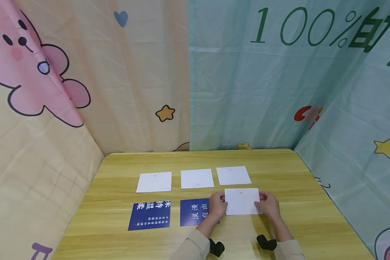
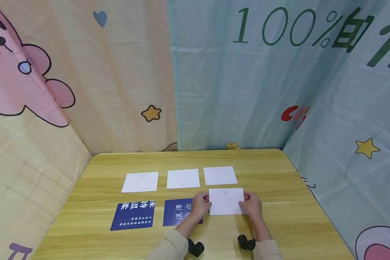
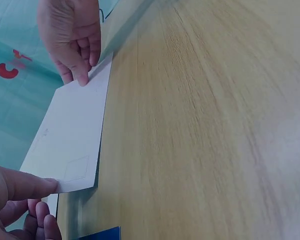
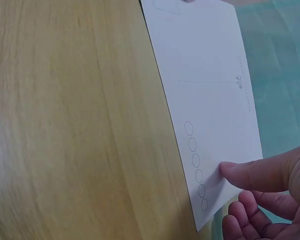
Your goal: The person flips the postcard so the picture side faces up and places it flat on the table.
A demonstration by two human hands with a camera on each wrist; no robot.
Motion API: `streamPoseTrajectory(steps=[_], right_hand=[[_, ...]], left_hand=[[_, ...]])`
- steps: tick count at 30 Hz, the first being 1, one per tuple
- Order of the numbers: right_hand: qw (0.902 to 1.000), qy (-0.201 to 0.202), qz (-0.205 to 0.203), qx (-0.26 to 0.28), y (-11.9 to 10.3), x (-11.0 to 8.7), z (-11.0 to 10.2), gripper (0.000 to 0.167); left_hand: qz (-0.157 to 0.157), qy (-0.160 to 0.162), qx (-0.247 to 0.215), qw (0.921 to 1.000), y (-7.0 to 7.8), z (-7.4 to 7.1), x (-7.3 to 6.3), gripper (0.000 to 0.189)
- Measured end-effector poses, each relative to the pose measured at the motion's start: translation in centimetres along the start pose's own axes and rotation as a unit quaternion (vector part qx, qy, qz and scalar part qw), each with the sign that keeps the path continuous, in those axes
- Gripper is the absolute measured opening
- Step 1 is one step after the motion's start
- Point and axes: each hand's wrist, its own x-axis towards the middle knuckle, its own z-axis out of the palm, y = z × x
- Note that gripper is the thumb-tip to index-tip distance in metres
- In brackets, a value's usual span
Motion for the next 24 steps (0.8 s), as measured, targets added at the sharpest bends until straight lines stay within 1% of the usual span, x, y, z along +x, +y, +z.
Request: streamPoseTrajectory(steps=[4,6,8,10,12,14,16,21,24], right_hand=[[0.9995,0.004,-0.014,-0.029,-0.1,-0.1,-0.1,0.038],[0.9986,0.007,-0.027,-0.045,-0.2,-0.2,-0.2,0.036],[0.9974,0.012,-0.041,-0.059,-0.3,-0.2,-0.3,0.034],[0.9960,0.017,-0.053,-0.069,-0.3,-0.3,-0.3,0.033],[0.9951,0.020,-0.062,-0.075,-0.4,-0.3,-0.4,0.032],[0.9951,0.018,-0.064,-0.073,-0.4,-0.4,-0.5,0.032],[0.9956,0.015,-0.065,-0.066,-0.5,-0.4,-0.6,0.033],[0.9975,0.005,-0.059,-0.039,-0.2,-0.2,-0.8,0.033],[0.9992,-0.002,-0.040,-0.007,0.2,0.0,-0.9,0.032]], left_hand=[[0.010,0.006,0.027,0.9996,-0.2,0.0,0.1,0.014],[0.018,0.009,0.041,0.9989,-0.2,0.0,0.1,0.015],[0.021,0.009,0.046,0.9987,0.0,-0.1,0.1,0.019],[0.015,0.008,0.040,0.9991,0.2,-0.2,0.1,0.020],[0.001,0.004,0.030,0.9995,0.5,-0.3,0.0,0.016],[-0.016,0.001,0.021,0.9997,0.7,-0.4,0.0,0.010],[-0.030,-0.007,0.013,0.9994,0.8,-0.5,0.1,0.009],[-0.047,-0.020,-0.003,0.9987,1.1,-0.9,0.1,0.013],[-0.047,-0.029,0.003,0.9984,1.2,-1.0,0.1,0.013]])
